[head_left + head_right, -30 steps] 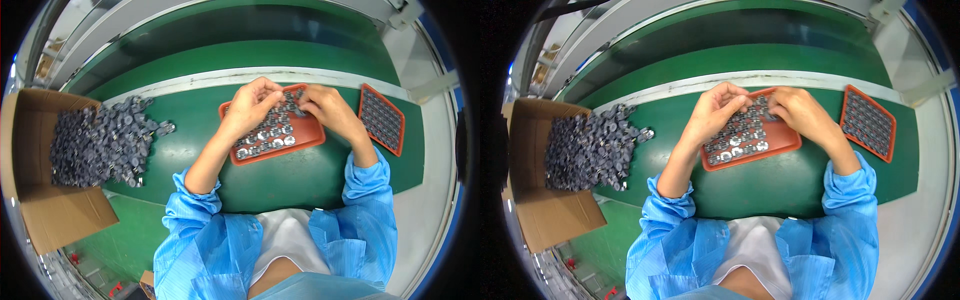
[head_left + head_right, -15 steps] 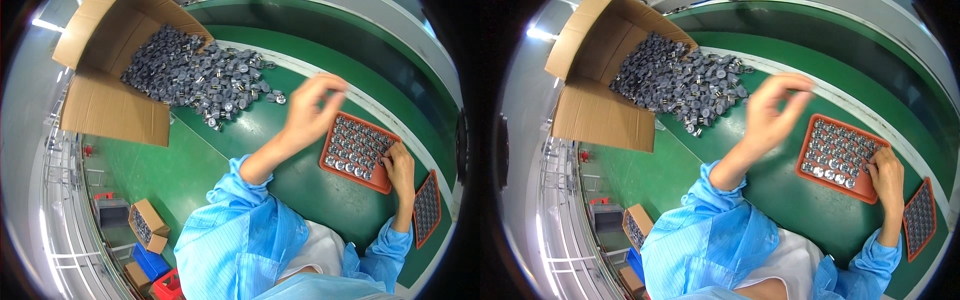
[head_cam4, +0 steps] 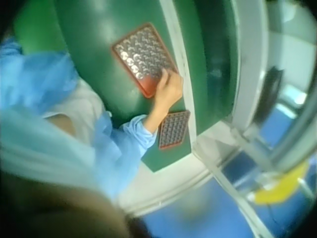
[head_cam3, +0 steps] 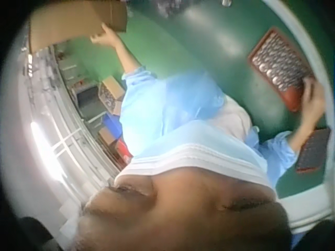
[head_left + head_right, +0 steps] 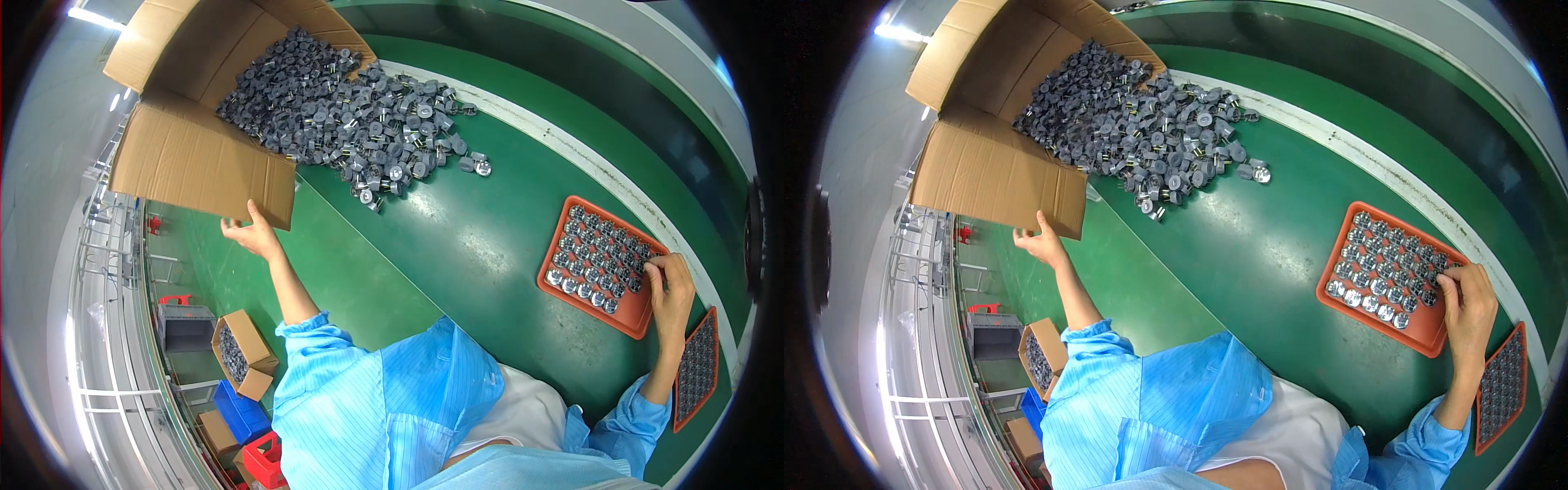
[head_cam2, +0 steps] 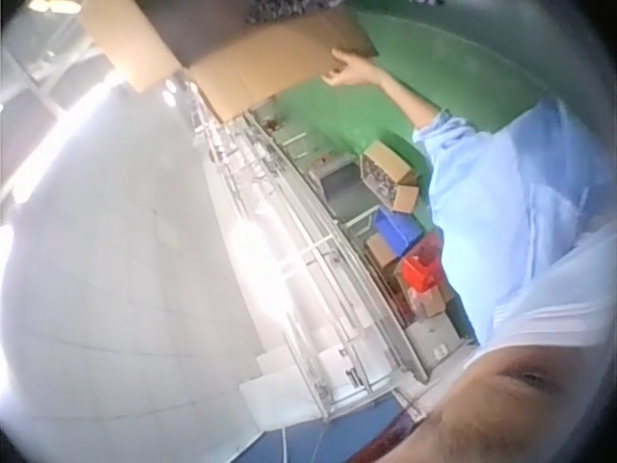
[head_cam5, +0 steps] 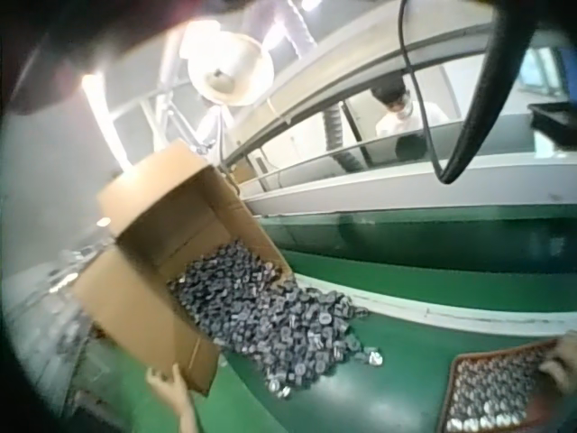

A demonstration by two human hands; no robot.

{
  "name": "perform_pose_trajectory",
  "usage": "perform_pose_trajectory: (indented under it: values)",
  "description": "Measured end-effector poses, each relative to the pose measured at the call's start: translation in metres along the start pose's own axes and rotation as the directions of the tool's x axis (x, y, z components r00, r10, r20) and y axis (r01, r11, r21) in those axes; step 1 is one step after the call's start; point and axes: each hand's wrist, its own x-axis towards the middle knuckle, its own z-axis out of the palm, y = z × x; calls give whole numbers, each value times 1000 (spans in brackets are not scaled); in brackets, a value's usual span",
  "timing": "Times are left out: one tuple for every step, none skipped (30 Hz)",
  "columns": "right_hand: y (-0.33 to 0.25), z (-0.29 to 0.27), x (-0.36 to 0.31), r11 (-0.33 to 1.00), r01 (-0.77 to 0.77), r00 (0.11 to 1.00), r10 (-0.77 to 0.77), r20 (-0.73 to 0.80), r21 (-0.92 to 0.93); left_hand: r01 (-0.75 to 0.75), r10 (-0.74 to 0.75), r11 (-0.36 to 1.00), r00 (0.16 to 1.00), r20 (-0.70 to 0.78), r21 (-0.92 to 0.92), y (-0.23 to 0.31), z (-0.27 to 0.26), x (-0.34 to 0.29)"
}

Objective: The person sorts small grey plastic components by hand, transferring them from a cardboard box into a red tray.

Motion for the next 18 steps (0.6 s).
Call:
perform_pose_trajectory:
  values:
    - [1,0,-1,1000,-6,1000,6,4,-1,133,-122,990,978,170,-51,-10,2,7]
    - [3,-1,-1,1000,-13,1000,13,8,-4,134,-123,990,978,169,-51,-30,11,16]
    - [4,-1,0,1000,-6,1000,6,4,1,122,-102,985,983,155,-124,-59,23,28]
    - [6,0,0,1000,-2,1000,2,20,0,108,-80,975,986,145,-196,-77,31,38]
    - [6,-1,-2,1000,-6,999,7,39,-10,112,-82,974,985,154,-198,-82,39,40]
    - [5,-1,-3,1000,-9,999,10,41,-16,157,-134,979,977,168,-130,-85,45,42]
    - [5,-1,-3,1000,-10,999,11,45,-22,196,-184,979,968,170,-59,-92,50,50]
    - [5,-1,-3,1000,-10,999,11,50,-27,195,-183,979,969,167,-58,-99,55,56]
    - [5,-2,-2,1000,-2,999,3,47,-13,255,-235,955,962,139,-149,-114,59,67]
    - [6,-2,-2,1000,3,1000,-3,31,0,313,-290,919,949,127,-240,-119,63,71]
    - [7,-2,-3,1000,9,1000,-10,15,15,311,-290,920,950,118,-238,-123,65,76]
    - [8,-3,-3,1000,12,1000,-13,16,15,362,-342,914,930,137,-180,-120,69,77]
    - [9,-3,-5,1000,-12,1000,11,11,12,411,-393,903,907,149,-121,-118,71,78]
    - [11,-4,-6,999,-34,999,34,5,11,412,-395,903,908,142,-120,-116,71,78]
    - [12,-4,-7,999,-31,1000,31,3,9,447,-442,894,889,121,-17,-107,74,72]
    - [14,-4,-7,999,-48,999,48,2,5,480,-486,873,869,87,89,-103,73,67]
    - [15,-4,-6,998,-64,998,64,1,1,482,-489,871,869,79,90,-99,69,63]
    - [16,-6,-6,998,-58,998,58,-1,6,380,-382,915,924,-13,137,-94,67,58]
